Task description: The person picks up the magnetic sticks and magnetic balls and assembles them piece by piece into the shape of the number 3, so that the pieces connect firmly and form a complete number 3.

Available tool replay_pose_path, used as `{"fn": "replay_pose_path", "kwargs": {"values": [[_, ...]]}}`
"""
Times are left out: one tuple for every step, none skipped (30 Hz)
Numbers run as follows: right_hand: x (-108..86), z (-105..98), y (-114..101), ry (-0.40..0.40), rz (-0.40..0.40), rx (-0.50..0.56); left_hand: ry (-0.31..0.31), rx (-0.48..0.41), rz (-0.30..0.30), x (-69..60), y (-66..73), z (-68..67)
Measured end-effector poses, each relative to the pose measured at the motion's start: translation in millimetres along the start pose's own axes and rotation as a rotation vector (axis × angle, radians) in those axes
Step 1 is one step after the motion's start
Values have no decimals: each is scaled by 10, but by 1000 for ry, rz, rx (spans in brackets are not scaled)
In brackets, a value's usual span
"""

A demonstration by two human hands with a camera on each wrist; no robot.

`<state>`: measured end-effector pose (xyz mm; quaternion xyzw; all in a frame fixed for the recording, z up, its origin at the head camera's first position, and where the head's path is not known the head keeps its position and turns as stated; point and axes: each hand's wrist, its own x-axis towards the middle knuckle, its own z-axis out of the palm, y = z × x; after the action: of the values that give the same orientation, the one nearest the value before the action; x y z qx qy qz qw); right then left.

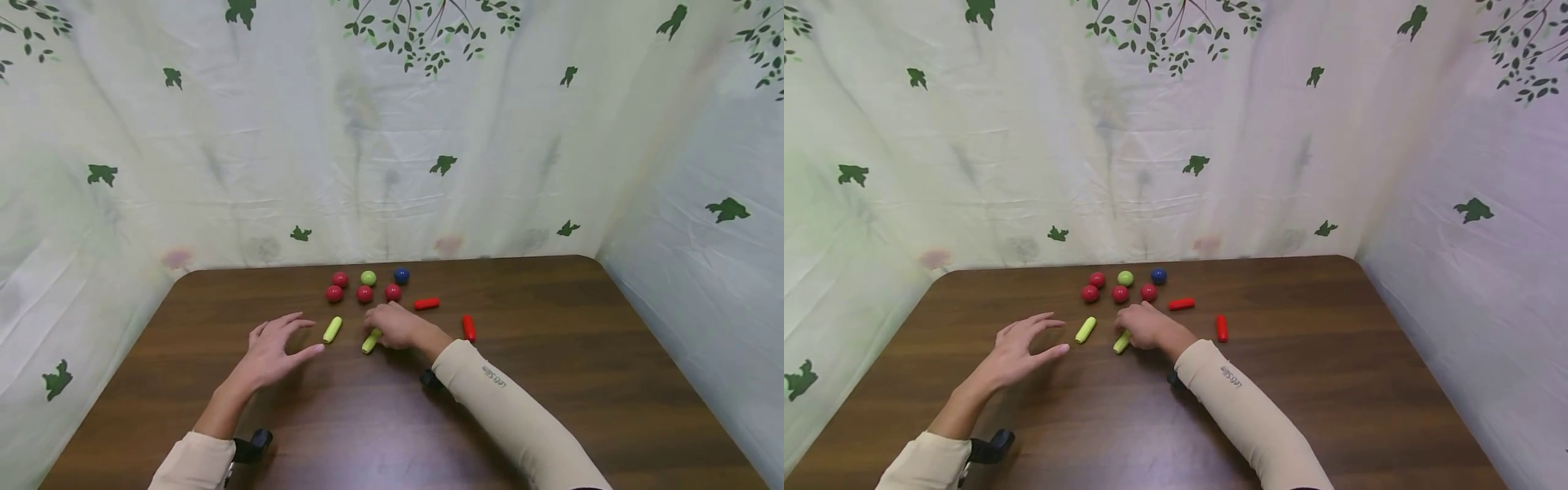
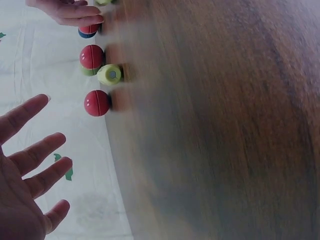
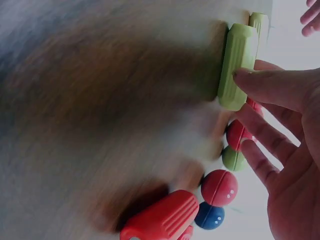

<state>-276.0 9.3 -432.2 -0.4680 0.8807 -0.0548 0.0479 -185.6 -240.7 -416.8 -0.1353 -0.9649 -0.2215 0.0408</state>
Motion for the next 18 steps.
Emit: {"fn": "replay_pose_path", "kwargs": {"values": [[6, 0, 2, -1, -4, 1, 1, 1, 2, 2, 2, 1], [9, 1, 4, -4, -3, 7, 3, 2, 2, 2, 3, 1], [13, 2, 5, -9, -1, 14, 2, 5, 1, 1, 3, 2], [17, 3, 5, -14, 4, 19, 2, 6, 1, 0, 3, 2], [20, 3, 4, -21, 12, 22, 1, 6, 0, -2, 2, 3], [20, 3, 1, -26, 21, 23, 0, 6, -1, -3, 2, 4], [19, 1, -4, -29, 31, 22, -1, 5, -3, -3, 2, 5], [16, 1, -9, -30, 42, 21, -1, 5, -3, -2, 3, 7], [14, 1, -15, -28, 49, 15, 0, 3, -2, -1, 4, 9], [10, 2, -23, -26, 55, 11, 1, 2, 0, 2, 7, 12], [6, 4, -32, -23, 60, 8, 1, 1, 2, 5, 10, 14], [0, 5, -44, -16, 61, 5, 1, 1, 5, 7, 14, 18], [-4, 11, -54, -13, 62, 5, 0, 2, 9, 9, 18, 21], [-10, 16, -67, -8, 61, 8, 0, 2, 13, 10, 25, 24], [-16, 20, -81, -3, 59, 11, 1, 3, 16, 10, 32, 27], [-23, 22, -98, 0, 58, 18, 2, 6, 20, 8, 39, 31], [-32, 21, -113, 4, 56, 22, 7, 8, 25, 7, 47, 36], [-41, 22, -127, 9, 57, 34, 12, 8, 31, 4, 57, 42]]}}
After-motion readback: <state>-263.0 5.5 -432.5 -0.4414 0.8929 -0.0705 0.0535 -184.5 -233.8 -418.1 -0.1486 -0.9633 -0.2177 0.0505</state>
